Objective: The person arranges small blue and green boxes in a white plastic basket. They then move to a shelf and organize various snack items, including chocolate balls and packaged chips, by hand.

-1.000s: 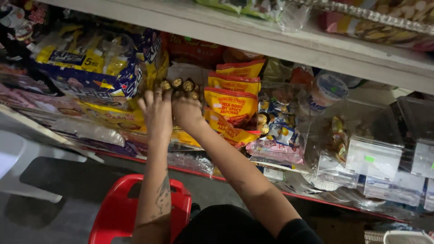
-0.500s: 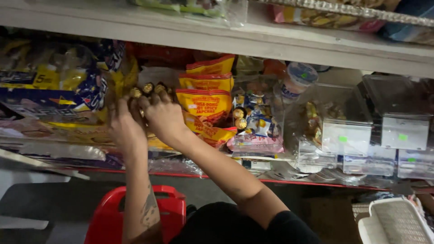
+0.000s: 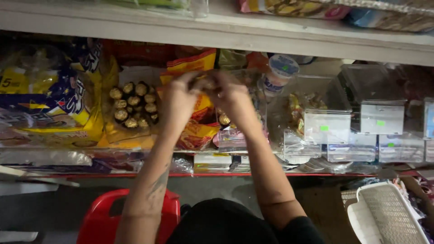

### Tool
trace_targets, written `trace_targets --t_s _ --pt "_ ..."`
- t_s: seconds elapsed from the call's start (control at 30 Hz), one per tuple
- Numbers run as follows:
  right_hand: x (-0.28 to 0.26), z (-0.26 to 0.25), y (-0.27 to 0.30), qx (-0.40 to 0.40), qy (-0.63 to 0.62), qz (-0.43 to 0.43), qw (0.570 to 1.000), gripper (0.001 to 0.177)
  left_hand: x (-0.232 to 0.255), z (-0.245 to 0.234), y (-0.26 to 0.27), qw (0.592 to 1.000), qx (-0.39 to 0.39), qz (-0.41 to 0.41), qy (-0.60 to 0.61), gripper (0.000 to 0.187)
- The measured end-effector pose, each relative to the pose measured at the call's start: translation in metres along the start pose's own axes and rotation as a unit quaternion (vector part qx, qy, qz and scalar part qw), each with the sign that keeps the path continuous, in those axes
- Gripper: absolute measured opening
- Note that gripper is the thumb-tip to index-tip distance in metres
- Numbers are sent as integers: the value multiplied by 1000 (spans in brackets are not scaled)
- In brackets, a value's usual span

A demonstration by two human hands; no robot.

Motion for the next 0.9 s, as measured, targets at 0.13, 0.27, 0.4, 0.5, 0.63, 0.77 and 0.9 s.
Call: trace_targets --t_s 0.13,0.27,0.4,0.5,0.63,0.77,0.9 --pt "42 -17 9 25 105 -17 994 35 -13 47 -10 996 -45 27 -67 18" --pt "105 -6 17 -40 180 91 979 35 -56 85 -9 938 -7 188 -290 19" --pt "119 5 20 -115 133 234 956 31 -31 82 -3 884 -86 159 -431 20" --pt "150 21 22 -88 122 136 979 35 -15 83 -5 869 -116 99 -471 18" --pt "164 30 25 -122 178 141 966 35 1 76 -3 865 -136 57 -479 18" --pt "179 30 33 -102 154 79 980 32 5 78 -1 863 -142 46 -482 18" --pt "172 26 33 -88 160 35 983 26 19 73 1 849 -159 34 -503 16"
Point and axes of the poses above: each hand's wrist, its own y-axis away from the middle knuckle, its own z-axis out of the palm, x = y × z, the point moved 1 cm from there along -y, towards the middle knuckle, and after that the axes turned 6 degrees about -z, right-handed, at the moved point
